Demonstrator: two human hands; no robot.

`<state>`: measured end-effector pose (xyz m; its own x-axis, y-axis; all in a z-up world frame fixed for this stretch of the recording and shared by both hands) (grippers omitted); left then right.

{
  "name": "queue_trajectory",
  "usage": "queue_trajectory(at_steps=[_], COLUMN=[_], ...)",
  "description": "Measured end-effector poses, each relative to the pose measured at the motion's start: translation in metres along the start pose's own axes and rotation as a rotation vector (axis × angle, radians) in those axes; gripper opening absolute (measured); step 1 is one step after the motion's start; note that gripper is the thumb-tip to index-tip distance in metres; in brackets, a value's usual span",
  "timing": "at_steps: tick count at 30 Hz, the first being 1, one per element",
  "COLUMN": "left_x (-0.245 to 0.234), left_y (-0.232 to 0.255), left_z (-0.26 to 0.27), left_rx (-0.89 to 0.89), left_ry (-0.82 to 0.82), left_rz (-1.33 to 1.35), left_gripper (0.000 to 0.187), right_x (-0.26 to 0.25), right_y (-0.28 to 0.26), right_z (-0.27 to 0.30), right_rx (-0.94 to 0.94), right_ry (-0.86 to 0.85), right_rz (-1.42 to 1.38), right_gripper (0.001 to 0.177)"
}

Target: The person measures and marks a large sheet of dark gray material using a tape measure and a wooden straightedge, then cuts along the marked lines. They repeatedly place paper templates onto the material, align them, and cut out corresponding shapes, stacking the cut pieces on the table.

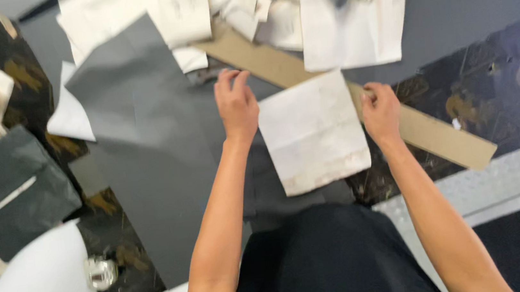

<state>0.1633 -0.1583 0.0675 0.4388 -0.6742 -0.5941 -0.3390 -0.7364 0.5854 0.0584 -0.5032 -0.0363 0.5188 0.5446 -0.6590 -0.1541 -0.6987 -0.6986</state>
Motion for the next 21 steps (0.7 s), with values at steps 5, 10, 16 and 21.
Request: queue_trajectory(at_steps=[5, 10, 16, 21], left_x=[0.127, 0.180, 0.185, 0.208], left_y=[0.031, 0.045, -0.040, -0.023], left_z=[-0.040, -0.099, -0.163, -0.171], left_rx=[0.056, 0.480, -0.007, 0.191], left_ry=[-0.441, -0.232, -0.373, -0.350], left_rz=[0.163, -0.032, -0.382, -0.534], left_gripper=[0.031, 0.033, 0.051, 0.023], right_x=[0.000, -0.003, 0.000, 0.005], right_y=[-0.007, -0.017, -0.004, -0.001], right_z=[-0.040, -0.050, -0.050, -0.049], right_rx=[0.001, -0.061, -0.053, -0.021], right_ry=[0.003, 0.107, 0.171, 0.135], right_rz=[0.100, 0.172, 0.171, 0.147], right_gripper=[0.031, 0.030, 0.023, 0.019])
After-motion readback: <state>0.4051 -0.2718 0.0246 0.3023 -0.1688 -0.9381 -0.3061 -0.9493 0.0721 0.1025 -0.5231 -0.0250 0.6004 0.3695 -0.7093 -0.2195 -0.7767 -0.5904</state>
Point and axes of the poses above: each hand's wrist, its own z-axis away from the middle knuckle, its own x-axis out of the palm, y = z × x, the point moved 10 cm from there along -z, towards the middle knuckle, and after that the axes turned 12 degrees about y, right-handed, at the moved point
